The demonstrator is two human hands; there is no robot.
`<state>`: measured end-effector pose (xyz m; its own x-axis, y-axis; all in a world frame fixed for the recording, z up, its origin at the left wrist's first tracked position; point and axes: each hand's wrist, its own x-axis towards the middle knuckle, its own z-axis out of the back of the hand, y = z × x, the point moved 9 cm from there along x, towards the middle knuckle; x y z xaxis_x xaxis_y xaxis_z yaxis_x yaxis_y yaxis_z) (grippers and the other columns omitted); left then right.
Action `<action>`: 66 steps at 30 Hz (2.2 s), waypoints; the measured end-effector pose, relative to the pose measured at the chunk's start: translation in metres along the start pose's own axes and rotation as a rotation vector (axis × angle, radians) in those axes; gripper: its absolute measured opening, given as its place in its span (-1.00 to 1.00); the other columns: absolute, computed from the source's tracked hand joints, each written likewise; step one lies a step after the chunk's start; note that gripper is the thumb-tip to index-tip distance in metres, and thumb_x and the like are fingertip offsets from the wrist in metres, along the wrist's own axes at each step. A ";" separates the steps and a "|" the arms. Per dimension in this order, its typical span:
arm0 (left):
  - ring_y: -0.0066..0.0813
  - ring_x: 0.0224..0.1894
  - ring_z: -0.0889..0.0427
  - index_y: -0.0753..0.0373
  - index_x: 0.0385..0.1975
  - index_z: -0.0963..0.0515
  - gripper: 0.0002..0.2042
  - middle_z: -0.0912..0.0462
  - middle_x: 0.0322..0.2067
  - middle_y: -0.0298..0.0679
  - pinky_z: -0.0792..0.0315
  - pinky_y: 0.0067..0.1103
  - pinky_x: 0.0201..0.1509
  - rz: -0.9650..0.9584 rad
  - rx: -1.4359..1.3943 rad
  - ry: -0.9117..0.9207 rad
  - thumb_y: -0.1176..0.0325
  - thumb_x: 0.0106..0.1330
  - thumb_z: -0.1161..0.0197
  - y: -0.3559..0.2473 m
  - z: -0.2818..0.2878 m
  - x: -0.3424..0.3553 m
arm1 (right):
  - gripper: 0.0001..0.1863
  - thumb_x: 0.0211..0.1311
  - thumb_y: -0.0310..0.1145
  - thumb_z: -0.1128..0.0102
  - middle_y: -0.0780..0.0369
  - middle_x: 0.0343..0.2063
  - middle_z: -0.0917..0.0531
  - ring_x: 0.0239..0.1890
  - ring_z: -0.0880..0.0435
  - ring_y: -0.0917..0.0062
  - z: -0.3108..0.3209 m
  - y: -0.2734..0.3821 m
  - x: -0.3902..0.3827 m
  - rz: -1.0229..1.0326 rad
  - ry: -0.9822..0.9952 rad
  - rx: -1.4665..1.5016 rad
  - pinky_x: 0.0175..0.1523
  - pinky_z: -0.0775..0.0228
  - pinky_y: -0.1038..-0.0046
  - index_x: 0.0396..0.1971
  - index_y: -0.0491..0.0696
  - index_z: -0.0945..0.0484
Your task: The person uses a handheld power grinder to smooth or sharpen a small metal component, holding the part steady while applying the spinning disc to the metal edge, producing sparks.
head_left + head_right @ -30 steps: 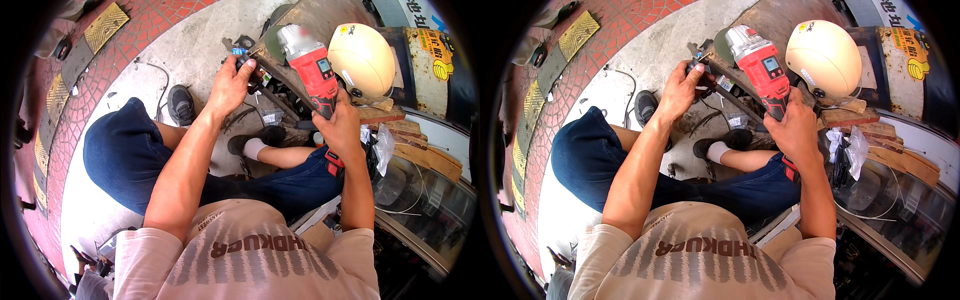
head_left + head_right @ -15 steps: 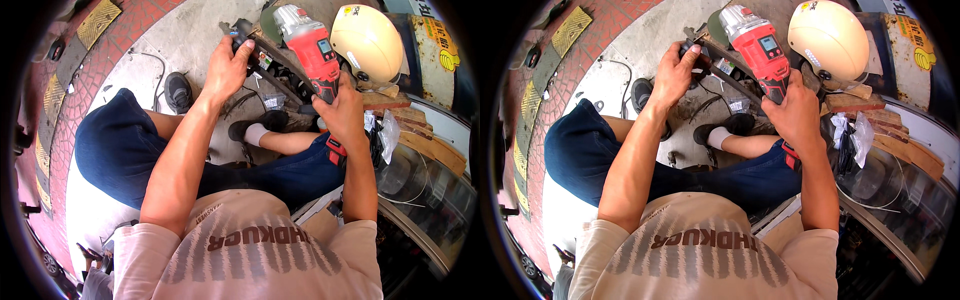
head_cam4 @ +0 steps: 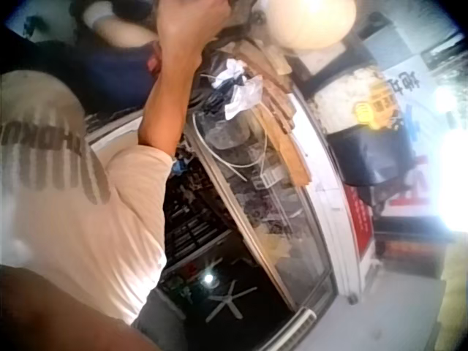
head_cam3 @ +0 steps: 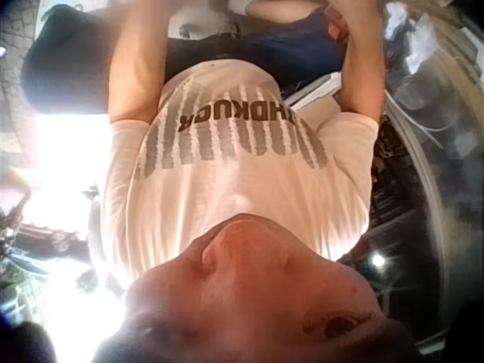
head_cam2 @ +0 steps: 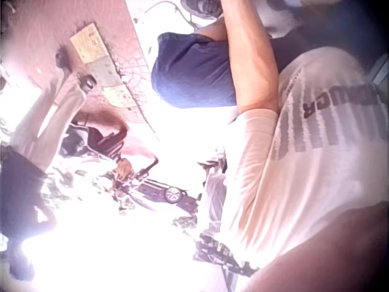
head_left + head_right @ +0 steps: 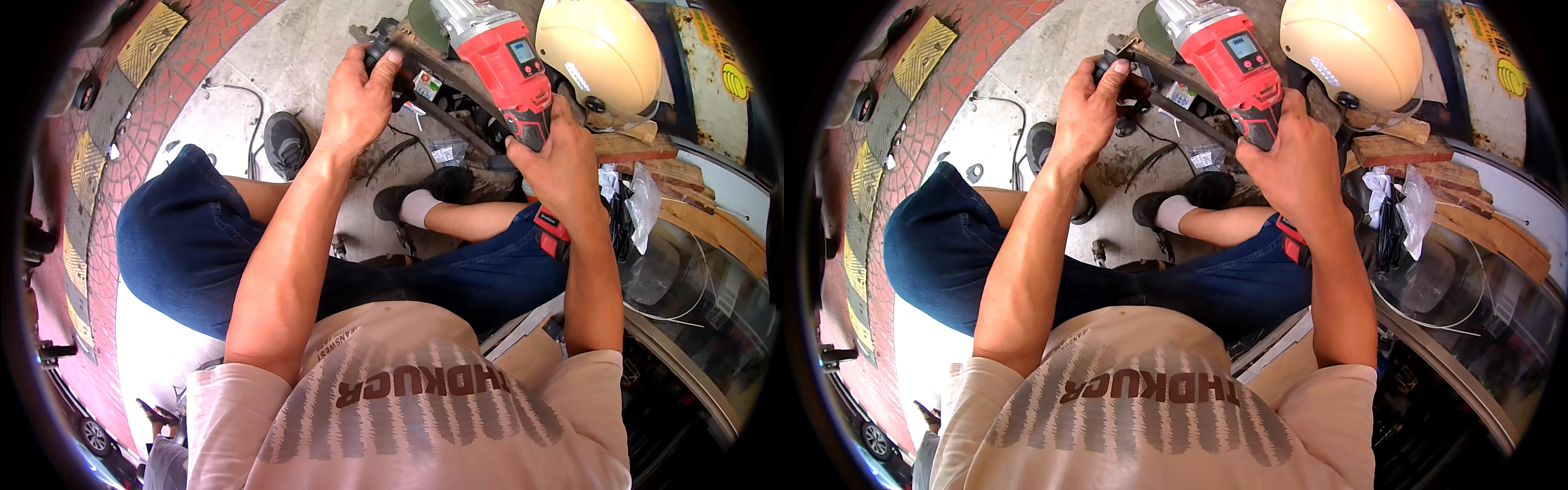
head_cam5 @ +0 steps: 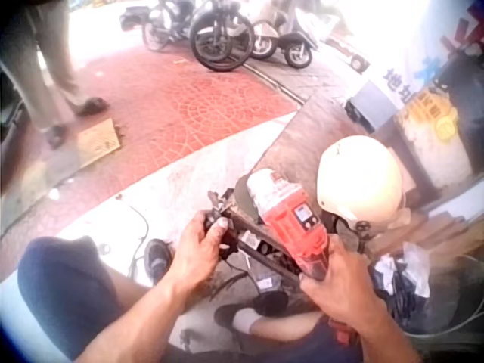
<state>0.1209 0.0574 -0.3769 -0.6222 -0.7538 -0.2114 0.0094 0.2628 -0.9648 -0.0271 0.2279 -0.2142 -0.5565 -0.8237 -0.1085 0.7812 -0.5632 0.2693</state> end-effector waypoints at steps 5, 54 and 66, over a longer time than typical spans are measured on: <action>-0.48 -0.24 -0.76 0.37 0.01 -0.47 -0.68 -0.78 -0.26 -0.19 -0.60 -0.56 -0.18 0.021 0.012 0.007 0.16 0.66 -0.15 0.000 -0.002 0.000 | -0.54 0.04 -0.39 -0.47 0.06 -0.55 -0.62 -0.58 -0.59 0.30 0.001 0.000 0.000 -0.001 -0.002 0.021 -0.34 -0.47 0.30 -0.08 -0.21 -0.50; -0.47 -0.25 -0.73 0.35 -0.02 -0.48 -0.66 -0.77 -0.30 -0.20 -0.62 -0.49 -0.10 -0.004 0.034 0.058 0.11 0.65 -0.16 -0.006 0.001 0.003 | -0.51 0.03 -0.39 -0.47 0.06 -0.49 -0.63 -0.55 -0.59 0.31 0.001 0.000 0.002 -0.008 0.016 -0.019 -0.30 -0.49 0.30 -0.04 -0.22 -0.51; -0.52 -0.27 -0.70 0.33 -0.05 -0.49 -0.66 -0.75 -0.32 -0.24 -0.60 -0.51 -0.12 -0.006 0.074 0.061 0.10 0.65 -0.16 -0.007 0.002 0.003 | -0.58 0.07 -0.34 -0.40 -0.07 -0.58 -0.68 -0.41 -0.75 -0.04 0.003 0.007 0.003 0.011 0.007 -0.033 -0.19 -0.60 0.07 -0.16 -0.25 -0.49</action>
<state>0.1205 0.0519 -0.3710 -0.6692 -0.7163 -0.1977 0.0617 0.2116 -0.9754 -0.0243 0.2213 -0.2092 -0.5460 -0.8303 -0.1120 0.7961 -0.5558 0.2393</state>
